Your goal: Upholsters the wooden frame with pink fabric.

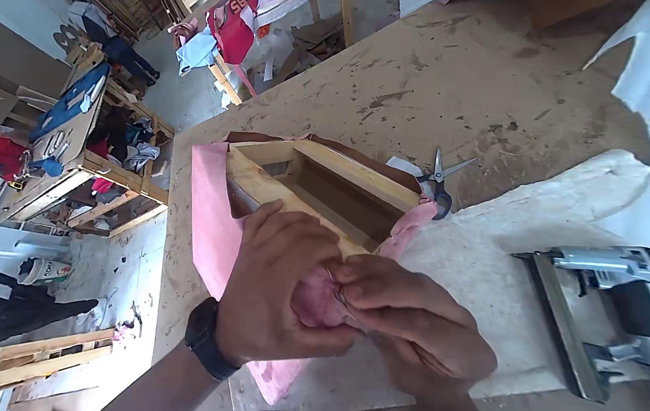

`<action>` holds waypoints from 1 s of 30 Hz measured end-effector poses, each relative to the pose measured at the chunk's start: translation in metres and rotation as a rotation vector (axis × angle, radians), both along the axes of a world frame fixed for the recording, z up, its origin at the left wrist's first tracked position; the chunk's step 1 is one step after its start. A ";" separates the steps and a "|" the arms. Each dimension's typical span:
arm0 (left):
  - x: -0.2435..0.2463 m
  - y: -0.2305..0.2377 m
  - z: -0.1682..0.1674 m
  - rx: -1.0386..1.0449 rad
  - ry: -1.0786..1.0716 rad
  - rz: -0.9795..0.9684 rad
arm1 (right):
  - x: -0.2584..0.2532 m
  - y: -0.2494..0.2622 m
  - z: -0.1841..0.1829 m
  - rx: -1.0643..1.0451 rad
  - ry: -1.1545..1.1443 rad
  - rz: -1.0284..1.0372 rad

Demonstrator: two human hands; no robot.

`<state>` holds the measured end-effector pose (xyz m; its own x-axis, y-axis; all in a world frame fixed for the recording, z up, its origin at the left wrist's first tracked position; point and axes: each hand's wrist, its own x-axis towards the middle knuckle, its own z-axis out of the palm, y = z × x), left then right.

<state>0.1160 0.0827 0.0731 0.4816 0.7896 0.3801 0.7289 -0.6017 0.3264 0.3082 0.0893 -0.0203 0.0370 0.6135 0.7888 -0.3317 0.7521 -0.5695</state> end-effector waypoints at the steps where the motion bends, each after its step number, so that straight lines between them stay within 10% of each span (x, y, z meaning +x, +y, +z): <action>1: 0.000 0.000 -0.005 0.041 -0.036 -0.016 | -0.002 0.001 -0.002 0.021 0.020 -0.015; 13: 0.000 0.012 -0.016 0.120 -0.295 -0.138 | -0.013 -0.007 0.010 -0.138 0.034 -0.149; 30: 0.026 -0.005 -0.016 0.078 -0.225 0.086 | 0.048 0.073 0.076 -0.761 -0.859 0.575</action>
<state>0.1418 0.0777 0.0567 0.3103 0.7881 0.5316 0.6928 -0.5704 0.4412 0.3561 0.1622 0.0556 -0.7255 0.6763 -0.1273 0.1873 0.0161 -0.9822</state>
